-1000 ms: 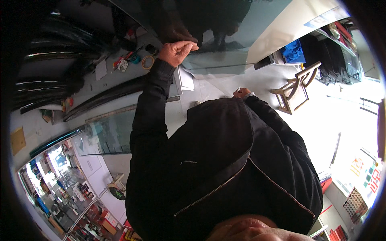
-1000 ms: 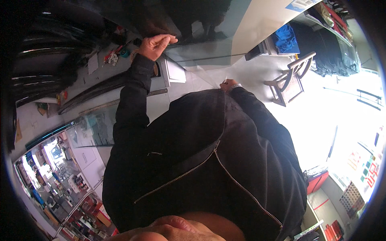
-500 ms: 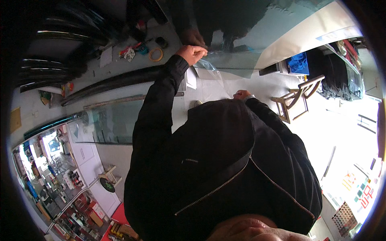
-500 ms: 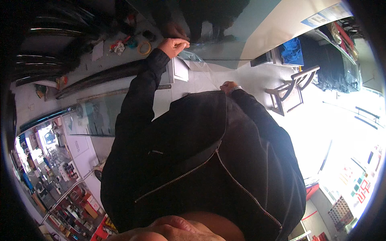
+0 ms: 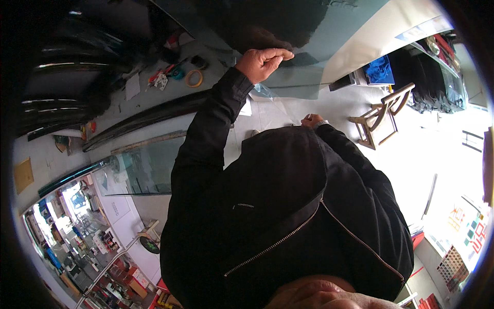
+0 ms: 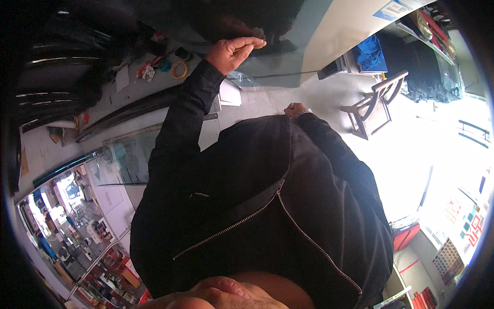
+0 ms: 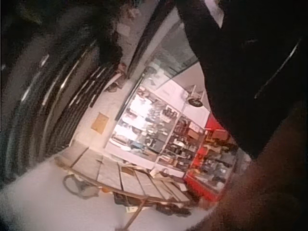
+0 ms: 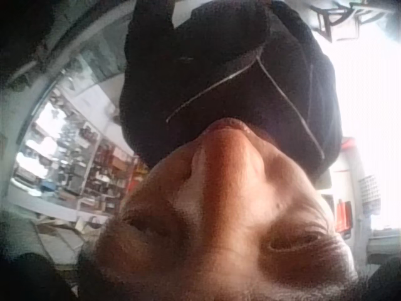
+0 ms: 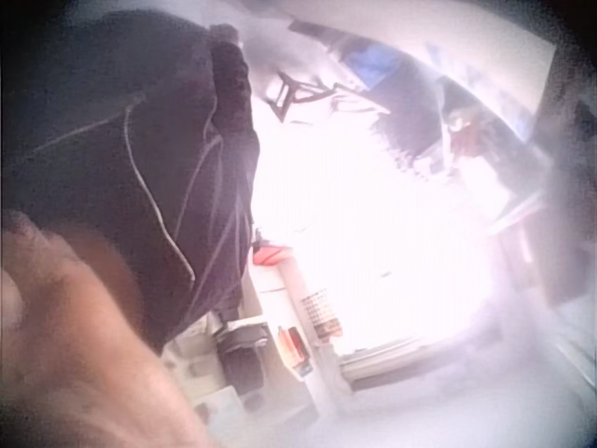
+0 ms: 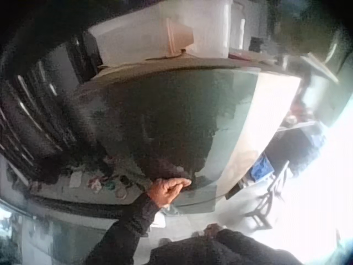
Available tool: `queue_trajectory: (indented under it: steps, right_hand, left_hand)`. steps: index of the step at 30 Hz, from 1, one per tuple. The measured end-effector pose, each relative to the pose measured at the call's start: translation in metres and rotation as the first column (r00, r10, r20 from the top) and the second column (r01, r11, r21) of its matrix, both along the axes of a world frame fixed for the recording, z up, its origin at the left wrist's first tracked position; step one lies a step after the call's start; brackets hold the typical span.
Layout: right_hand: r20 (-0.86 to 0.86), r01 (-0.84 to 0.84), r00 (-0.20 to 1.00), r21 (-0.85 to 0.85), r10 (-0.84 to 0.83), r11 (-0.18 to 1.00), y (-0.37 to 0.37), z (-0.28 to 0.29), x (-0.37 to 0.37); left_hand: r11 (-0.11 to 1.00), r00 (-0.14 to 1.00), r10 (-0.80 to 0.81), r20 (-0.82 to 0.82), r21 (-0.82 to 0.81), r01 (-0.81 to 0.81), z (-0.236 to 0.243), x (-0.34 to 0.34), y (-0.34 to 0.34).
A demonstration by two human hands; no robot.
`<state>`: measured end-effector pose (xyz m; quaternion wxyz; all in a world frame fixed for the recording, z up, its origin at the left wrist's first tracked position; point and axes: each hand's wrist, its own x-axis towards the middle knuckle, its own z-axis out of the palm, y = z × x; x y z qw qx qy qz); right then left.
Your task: The person applies a tint film to a large glass pane, smoothing it with a squeegee to remove bubbles and then trimming the edges with a utility knife. The person works methodically across the surface, adjusting the film and cutting away excess material.
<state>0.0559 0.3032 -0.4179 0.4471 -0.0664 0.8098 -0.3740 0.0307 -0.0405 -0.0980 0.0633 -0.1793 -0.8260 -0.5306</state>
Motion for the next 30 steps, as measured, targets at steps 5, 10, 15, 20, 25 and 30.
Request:
queue_trajectory:
  steps: [5, 10, 15, 20, 25, 30]
  right_hand:
    - [0.043, 0.072, 0.997, -0.054, -0.070, 0.996, 0.004, 0.006, 0.004]
    - [0.052, 0.045, 0.998, -0.056, -0.042, 0.997, 0.006, 0.003, 0.006]
    - [0.025, 0.021, 0.999, -0.030, -0.020, 0.999, 0.015, -0.008, 0.012]
    - [0.008, -0.022, 1.000, -0.009, 0.022, 1.000, 0.017, -0.022, 0.007]
    - [0.040, 0.018, 0.999, -0.055, -0.016, 0.998, 0.014, -0.007, 0.005]
    - [0.027, 0.038, 0.999, 0.045, -0.039, 0.998, 0.005, 0.023, 0.002]
  left_hand:
    - [0.995, 1.000, 0.001, 0.028, -0.103, 0.002, -0.061, 0.000, -0.008]
    - [0.972, 0.992, 0.049, 0.120, -0.236, -0.020, -0.075, 0.007, -0.008]
    - [1.000, 0.985, 0.003, -0.175, -0.001, -0.003, 0.050, 0.009, -0.024]
    - [0.944, 0.994, 0.063, -0.084, 0.329, -0.032, 0.173, 0.017, -0.042]
    - [0.983, 0.950, -0.153, -0.274, 0.054, 0.174, 0.110, -0.022, 0.018]
    - [0.988, 0.979, -0.139, -0.151, -0.092, 0.126, 0.011, -0.040, 0.062]
